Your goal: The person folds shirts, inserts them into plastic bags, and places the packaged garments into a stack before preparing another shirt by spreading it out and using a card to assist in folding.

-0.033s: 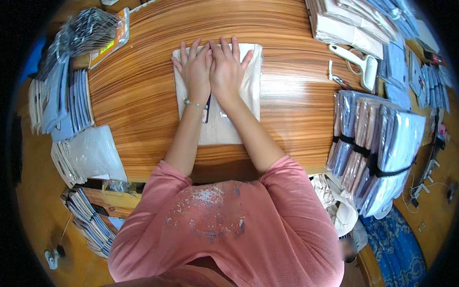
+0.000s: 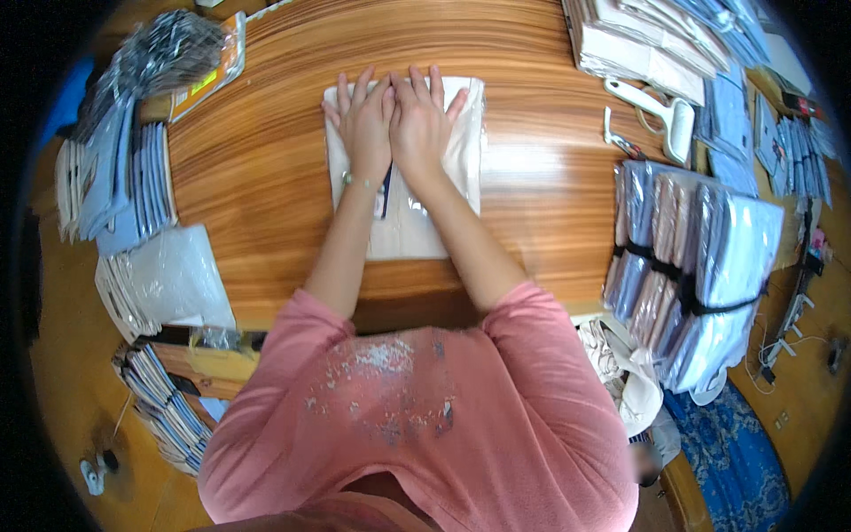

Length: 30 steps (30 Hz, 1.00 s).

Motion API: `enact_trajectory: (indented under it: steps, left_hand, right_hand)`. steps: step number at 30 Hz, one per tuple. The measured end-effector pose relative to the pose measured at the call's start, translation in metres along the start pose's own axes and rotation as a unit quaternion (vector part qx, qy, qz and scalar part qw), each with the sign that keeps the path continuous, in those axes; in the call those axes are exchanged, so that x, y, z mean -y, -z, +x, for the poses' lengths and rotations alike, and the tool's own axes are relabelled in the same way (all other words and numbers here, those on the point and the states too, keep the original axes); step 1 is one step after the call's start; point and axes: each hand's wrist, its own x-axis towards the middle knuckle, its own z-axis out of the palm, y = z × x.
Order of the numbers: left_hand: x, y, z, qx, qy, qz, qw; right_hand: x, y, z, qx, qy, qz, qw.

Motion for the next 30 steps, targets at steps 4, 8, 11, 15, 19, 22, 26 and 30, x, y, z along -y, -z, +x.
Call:
enact_trajectory:
  steps: [4, 8, 11, 15, 19, 22, 26, 30]
  left_hand:
    - [0.004, 0.021, 0.002, -0.053, 0.03, -0.153, 0.986]
    - [-0.019, 0.047, -0.007, -0.114, 0.044, -0.203, 0.971]
    - [-0.004, 0.011, -0.011, -0.01, 0.073, 0.011, 0.997]
    - [-0.004, 0.013, -0.009, -0.007, 0.079, -0.012, 0.997]
    - [-0.003, 0.008, -0.013, -0.01, 0.076, -0.016, 0.997]
    - [-0.002, 0.008, -0.014, -0.009, 0.073, -0.017, 0.997]
    - [-0.004, 0.009, -0.012, -0.001, 0.071, -0.022, 0.997]
    - [0.006, 0.012, -0.004, 0.063, 0.078, -0.056, 0.993]
  right_hand:
    - [-0.003, 0.028, 0.017, 0.073, -0.074, 0.186, 0.977]
    - [0.019, 0.059, -0.003, -0.019, -0.005, 0.009, 1.0]
    - [0.011, 0.026, -0.017, 0.029, 0.007, -0.102, 0.994]
    - [0.008, 0.019, -0.018, 0.039, 0.013, -0.11, 0.993]
    - [0.005, 0.018, -0.02, 0.044, 0.01, -0.115, 0.992]
    - [0.005, 0.017, -0.022, 0.05, 0.004, -0.107, 0.993]
    - [0.004, 0.015, -0.023, 0.055, -0.004, -0.115, 0.992]
    - [-0.001, 0.021, -0.01, 0.112, -0.043, -0.096, 0.988]
